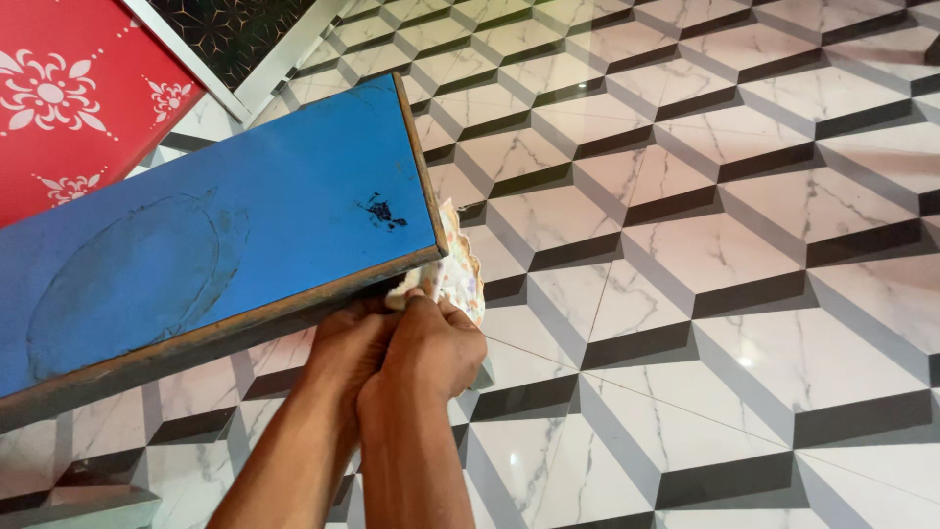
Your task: The person wipes a blue painted surface with a cloth, moving back and forth across the top and edges. A paint can is visible nearby. The person continues wiping different areas of the surface throughout the clip.
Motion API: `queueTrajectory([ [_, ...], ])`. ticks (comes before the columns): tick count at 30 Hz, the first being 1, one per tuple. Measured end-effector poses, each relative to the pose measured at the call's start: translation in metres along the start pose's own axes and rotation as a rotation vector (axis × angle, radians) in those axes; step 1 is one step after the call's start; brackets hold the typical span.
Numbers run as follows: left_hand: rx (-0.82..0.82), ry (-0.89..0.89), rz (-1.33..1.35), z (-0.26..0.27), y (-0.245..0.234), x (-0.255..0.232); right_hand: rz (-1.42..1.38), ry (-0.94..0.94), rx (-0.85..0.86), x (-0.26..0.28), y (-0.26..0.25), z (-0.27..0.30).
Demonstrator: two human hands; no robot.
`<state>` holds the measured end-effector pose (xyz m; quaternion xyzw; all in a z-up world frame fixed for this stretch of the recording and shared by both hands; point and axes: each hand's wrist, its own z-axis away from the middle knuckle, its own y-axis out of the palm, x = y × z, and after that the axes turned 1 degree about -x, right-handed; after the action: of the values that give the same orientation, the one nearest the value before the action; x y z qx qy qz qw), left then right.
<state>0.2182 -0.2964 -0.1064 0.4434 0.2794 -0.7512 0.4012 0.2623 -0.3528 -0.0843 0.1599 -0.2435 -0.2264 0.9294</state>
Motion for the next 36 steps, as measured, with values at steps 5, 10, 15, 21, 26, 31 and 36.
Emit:
queueTrajectory([
  [5, -0.106, 0.075, 0.216, -0.032, 0.011, 0.042, 0.004, 0.11, 0.09, 0.01, -0.001, -0.039],
  [10, -0.212, 0.009, -0.021, -0.077, 0.0, 0.098, 0.026, 0.149, 0.209, -0.003, -0.011, -0.081],
  [15, -0.015, 0.075, 0.376, -0.087, 0.01, 0.159, 0.082, 0.266, 0.163, -0.023, -0.039, -0.121],
  [21, 0.008, -0.065, 0.372, -0.066, 0.023, 0.171, 0.09, 0.32, 0.27, -0.055, -0.067, -0.161],
  [26, -0.027, -0.152, 0.154, -0.076, 0.019, 0.178, -0.186, 0.401, 0.393, -0.084, -0.095, -0.192],
  [31, 0.056, -0.065, -0.025, -0.1, 0.012, 0.201, -0.206, 0.397, 0.484, -0.107, -0.109, -0.225],
  [36, 0.106, -0.171, -0.023, -0.096, 0.009, 0.202, -0.1, 0.316, 0.43, -0.107, -0.13, -0.242],
])
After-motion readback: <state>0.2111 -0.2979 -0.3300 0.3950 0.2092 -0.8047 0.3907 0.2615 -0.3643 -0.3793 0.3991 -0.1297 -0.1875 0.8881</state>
